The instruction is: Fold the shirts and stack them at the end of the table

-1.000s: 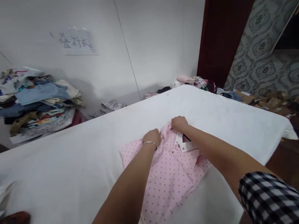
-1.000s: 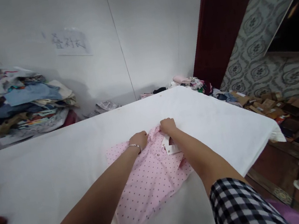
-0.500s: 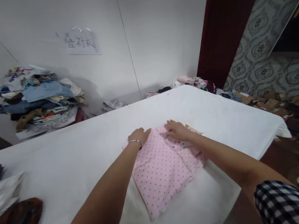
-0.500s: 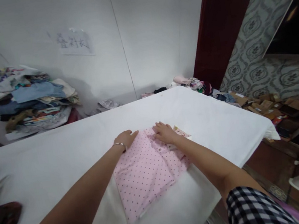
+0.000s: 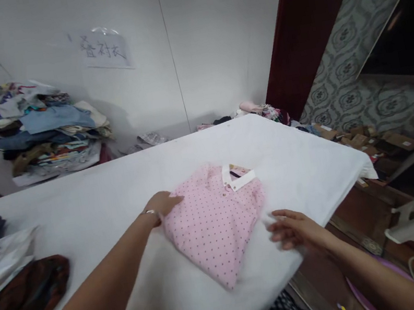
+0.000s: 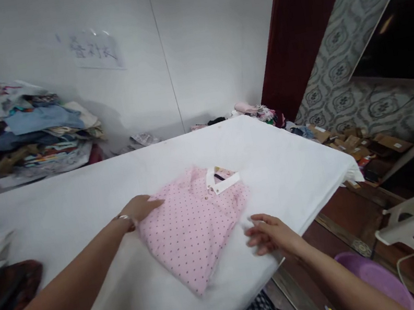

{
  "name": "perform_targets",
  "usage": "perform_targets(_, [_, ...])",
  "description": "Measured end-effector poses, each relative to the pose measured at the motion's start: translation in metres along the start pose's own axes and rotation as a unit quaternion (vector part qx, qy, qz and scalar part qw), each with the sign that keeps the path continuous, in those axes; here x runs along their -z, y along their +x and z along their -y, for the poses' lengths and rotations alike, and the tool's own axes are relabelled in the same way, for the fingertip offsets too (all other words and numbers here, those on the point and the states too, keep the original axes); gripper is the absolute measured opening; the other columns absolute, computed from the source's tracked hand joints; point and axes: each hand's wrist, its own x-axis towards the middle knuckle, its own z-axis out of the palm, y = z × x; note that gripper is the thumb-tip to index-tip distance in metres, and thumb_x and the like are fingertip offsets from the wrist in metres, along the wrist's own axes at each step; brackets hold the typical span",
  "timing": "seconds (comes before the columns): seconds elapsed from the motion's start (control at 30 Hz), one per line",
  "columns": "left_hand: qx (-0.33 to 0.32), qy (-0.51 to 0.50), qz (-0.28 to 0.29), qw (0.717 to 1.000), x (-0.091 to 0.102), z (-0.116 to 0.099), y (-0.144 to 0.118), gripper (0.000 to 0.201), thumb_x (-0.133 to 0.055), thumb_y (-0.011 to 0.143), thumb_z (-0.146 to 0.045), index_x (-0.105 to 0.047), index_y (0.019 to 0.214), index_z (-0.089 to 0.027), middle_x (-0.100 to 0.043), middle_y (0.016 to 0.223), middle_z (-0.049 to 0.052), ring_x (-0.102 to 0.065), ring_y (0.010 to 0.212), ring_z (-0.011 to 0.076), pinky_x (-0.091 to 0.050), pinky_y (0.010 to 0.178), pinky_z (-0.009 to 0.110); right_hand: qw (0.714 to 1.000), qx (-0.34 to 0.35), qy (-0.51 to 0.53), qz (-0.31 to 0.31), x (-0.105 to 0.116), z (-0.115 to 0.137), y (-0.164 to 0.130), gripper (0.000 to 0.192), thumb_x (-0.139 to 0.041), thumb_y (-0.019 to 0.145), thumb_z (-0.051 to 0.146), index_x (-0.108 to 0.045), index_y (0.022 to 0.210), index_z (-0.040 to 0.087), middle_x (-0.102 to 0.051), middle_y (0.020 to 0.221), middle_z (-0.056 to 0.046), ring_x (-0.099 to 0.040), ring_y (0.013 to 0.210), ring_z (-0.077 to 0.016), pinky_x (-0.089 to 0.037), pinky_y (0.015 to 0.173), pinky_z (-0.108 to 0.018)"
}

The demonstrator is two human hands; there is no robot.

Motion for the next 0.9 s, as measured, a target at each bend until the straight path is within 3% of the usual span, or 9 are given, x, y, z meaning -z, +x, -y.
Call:
perform_targets(0.17, [0.118, -0.093, 0.080, 0.985, 0.011, 0.072, -0.081, 0.053, -0.062, 0.058, -0.066, -0.069, 0.078, -0.017, -0.071, 0.100, 0.015, -0.065, 0.094, 0.0345, -0.053, 0.075, 0.040, 0.996, -0.010, 0.050, 0.079, -0.035, 0.009, 0.008, 0.045, -0.073, 0.071, 0.033, -0.053, 0.108, 0.020, -0.066, 0.112, -0.014, -0.068, 0.092, -0.0222, -0.058, 0.067, -0.033])
perform_targets(0.23, [0.142, -0.120, 0.111, 0.976, 0.009, 0.090, -0.102, 0.056, -0.061, 0.059, -0.069, -0.069, 0.079, -0.017, -0.072, 0.099, 0.013, -0.066, 0.093, 0.0334, -0.053, 0.076, 0.040, 0.993, 0.002, 0.042, 0.108, -0.051, 0.014, 0.018, 0.041, -0.074, 0.071, 0.033, -0.054, 0.105, 0.020, -0.065, 0.113, -0.014, -0.067, 0.092, -0.0207, -0.058, 0.072, -0.033])
perform_targets(0.3, [0.156, -0.128, 0.090, 0.975, 0.008, 0.096, -0.108, 0.059, -0.059, 0.061, -0.069, -0.069, 0.088, -0.017, -0.071, 0.103, 0.013, -0.066, 0.095, 0.0326, -0.053, 0.075, 0.038, 0.990, 0.020, 0.011, 0.136, -0.065, 0.020, 0.029, 0.037, -0.072, 0.073, 0.034, -0.057, 0.103, 0.019, -0.066, 0.112, -0.012, -0.066, 0.091, -0.0196, -0.057, 0.075, -0.032])
perform_targets(0.4, [0.160, -0.135, 0.013, 0.978, 0.012, 0.087, -0.096, 0.070, -0.060, 0.064, -0.065, -0.062, 0.112, -0.014, -0.063, 0.120, 0.017, -0.062, 0.105, 0.0325, -0.053, 0.076, 0.037, 0.991, 0.052, -0.026, 0.123, -0.075, 0.029, 0.046, 0.040, -0.074, 0.071, 0.032, -0.060, 0.105, 0.019, -0.066, 0.111, -0.010, -0.065, 0.090, -0.0190, -0.057, 0.074, -0.030])
perform_targets(0.47, [0.157, -0.149, -0.004, 0.976, 0.014, 0.073, -0.082, 0.076, -0.061, 0.065, -0.062, -0.055, 0.123, -0.012, -0.057, 0.129, 0.020, -0.060, 0.109, 0.0330, -0.054, 0.076, 0.038, 0.994, 0.060, -0.030, 0.087, -0.076, 0.034, 0.053, 0.044, -0.077, 0.067, 0.030, -0.060, 0.106, 0.019, -0.066, 0.110, -0.009, -0.065, 0.085, -0.0176, -0.056, 0.067, -0.027])
perform_targets(0.57, [0.158, -0.175, 0.025, 0.971, 0.016, 0.052, -0.064, 0.075, -0.067, 0.064, -0.053, -0.054, 0.125, -0.011, -0.056, 0.129, 0.022, -0.062, 0.105, 0.0338, -0.055, 0.071, 0.038, 0.992, 0.042, -0.065, 0.102, -0.076, 0.036, 0.057, 0.038, -0.077, 0.067, 0.032, -0.062, 0.099, 0.017, -0.068, 0.092, -0.007, -0.060, 0.067, -0.0122, -0.048, 0.053, -0.021])
perform_targets(0.7, [0.157, -0.209, 0.094, 0.960, 0.017, 0.039, -0.048, 0.063, -0.075, 0.058, -0.046, -0.064, 0.110, -0.013, -0.067, 0.113, 0.019, -0.066, 0.096, 0.0340, -0.056, 0.069, 0.040, 0.983, 0.037, -0.142, 0.114, -0.081, 0.034, 0.059, 0.029, -0.075, 0.068, 0.035, -0.063, 0.083, 0.014, -0.059, 0.061, 0.000, -0.044, 0.045, -0.0065, -0.030, 0.038, -0.018])
perform_targets(0.8, [0.150, -0.249, 0.139, 0.947, 0.019, 0.038, -0.047, 0.050, -0.077, 0.056, -0.043, -0.070, 0.098, -0.017, -0.071, 0.103, 0.015, -0.067, 0.094, 0.0316, -0.056, 0.072, 0.038, 0.984, 0.037, -0.148, 0.089, -0.088, 0.031, 0.064, 0.030, -0.075, 0.065, 0.028, -0.063, 0.088, 0.014, -0.065, 0.070, -0.004, -0.050, 0.049, -0.0087, -0.031, 0.040, -0.019])
perform_targets(0.9, [0.085, -0.289, 0.161, 0.940, 0.025, 0.036, -0.052, 0.044, -0.075, 0.061, -0.039, -0.070, 0.099, -0.020, -0.070, 0.108, 0.012, -0.067, 0.096, 0.0270, -0.056, 0.075, 0.034, 0.986, 0.066, -0.132, 0.074, -0.094, 0.035, 0.068, 0.035, -0.074, 0.061, 0.022, -0.065, 0.094, 0.014, -0.070, 0.090, -0.009, -0.061, 0.068, -0.0154, -0.043, 0.053, -0.023])
